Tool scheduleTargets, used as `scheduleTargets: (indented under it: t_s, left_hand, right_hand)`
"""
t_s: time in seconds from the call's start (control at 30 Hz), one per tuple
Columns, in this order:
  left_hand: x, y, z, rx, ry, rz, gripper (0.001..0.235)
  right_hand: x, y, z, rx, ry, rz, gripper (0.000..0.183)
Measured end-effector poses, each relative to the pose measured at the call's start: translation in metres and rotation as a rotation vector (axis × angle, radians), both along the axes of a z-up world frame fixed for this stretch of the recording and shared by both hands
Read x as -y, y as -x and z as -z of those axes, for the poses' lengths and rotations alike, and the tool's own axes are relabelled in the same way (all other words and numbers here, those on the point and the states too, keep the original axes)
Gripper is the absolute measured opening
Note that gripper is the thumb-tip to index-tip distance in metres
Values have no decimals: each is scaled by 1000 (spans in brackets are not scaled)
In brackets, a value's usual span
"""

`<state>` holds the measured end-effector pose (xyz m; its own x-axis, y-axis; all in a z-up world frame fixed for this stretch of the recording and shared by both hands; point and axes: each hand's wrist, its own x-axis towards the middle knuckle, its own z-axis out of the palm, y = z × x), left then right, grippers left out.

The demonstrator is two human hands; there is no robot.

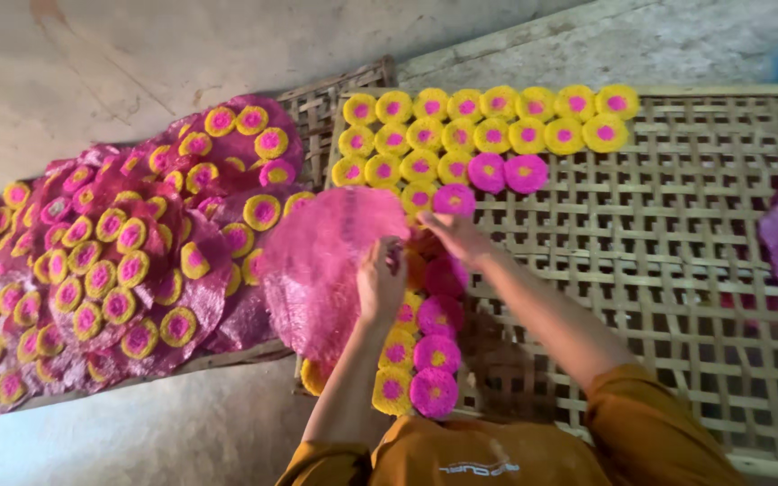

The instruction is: The person places yellow and pink circular decorative items onto a woven bamboo tray, arranging them in rows. The person repeatedly picks up items from a nearby pile and places them on the tray, filling the available space.

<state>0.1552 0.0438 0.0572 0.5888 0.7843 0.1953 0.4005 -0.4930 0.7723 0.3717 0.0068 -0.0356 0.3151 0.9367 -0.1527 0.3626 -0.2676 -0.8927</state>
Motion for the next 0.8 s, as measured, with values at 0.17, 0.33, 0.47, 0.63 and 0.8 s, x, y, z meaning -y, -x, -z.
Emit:
scheduleTargets:
  t_s: [0.17,0.33,0.47,0.63,0.8]
  left_hand:
    - [82,-12,-30,58,-149,325,51]
    - [88,16,-33,43,-240,236,47]
    - [90,37,-18,-67,-216,99,48]
    - [93,42,0,-171,-217,91,46]
    - [80,48,0,-241,-244,66,45]
  right_hand:
    - [51,-32,-30,380,-258,270,39]
    - [259,-178,-72,-10,-242,682,24]
    - [418,-249,-75,-529,-440,1278,30]
    - [544,-280,-41,-427,-809,1508,30]
    - [551,-283,-41,-516,-951,1527,40]
